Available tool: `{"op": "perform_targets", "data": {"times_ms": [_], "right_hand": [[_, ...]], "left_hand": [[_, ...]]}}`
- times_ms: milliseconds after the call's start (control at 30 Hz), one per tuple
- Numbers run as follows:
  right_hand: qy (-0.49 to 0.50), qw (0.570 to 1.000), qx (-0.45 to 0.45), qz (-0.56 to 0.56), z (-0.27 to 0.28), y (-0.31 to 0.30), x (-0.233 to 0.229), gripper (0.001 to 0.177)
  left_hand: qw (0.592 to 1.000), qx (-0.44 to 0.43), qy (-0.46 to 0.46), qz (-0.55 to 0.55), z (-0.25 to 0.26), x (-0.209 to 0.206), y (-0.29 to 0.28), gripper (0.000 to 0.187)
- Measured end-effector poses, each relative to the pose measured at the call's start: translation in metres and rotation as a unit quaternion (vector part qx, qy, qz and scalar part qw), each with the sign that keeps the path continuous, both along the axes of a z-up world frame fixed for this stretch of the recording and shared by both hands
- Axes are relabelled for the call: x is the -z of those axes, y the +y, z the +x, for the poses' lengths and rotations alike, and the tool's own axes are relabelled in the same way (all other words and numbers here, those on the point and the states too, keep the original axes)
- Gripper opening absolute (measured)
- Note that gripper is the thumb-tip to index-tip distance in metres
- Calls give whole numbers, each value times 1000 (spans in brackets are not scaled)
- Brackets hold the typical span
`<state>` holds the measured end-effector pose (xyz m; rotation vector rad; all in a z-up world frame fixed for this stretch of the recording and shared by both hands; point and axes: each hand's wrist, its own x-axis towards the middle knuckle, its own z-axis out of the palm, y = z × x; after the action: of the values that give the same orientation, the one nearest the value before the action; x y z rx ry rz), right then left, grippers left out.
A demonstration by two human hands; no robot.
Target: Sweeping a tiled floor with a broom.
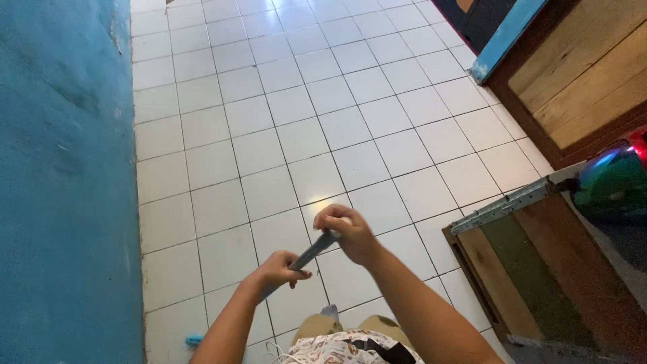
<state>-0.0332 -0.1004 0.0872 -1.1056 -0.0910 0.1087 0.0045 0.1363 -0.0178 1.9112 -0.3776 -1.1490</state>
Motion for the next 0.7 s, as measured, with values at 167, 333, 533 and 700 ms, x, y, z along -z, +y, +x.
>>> {"op": "perform_targets", "data": {"times_ms": [167, 333, 533, 700], "right_hand": [[85, 995, -28, -41, -1, 32, 60, 30], [76, 991, -41, -100, -2, 24, 41, 32], [-86, 969, -45, -227, 8, 13, -21, 33], [-255, 895, -30, -364, 0, 26, -45, 29]], "left_hand": [[982, -115, -141, 58, -29, 130, 25, 30], [955, -195, -222, 13, -29, 107, -13, 21], [908, -139, -384, -91, 12, 113, -70, 29], [959, -116, -184, -180, 45, 114, -102, 17]]}}
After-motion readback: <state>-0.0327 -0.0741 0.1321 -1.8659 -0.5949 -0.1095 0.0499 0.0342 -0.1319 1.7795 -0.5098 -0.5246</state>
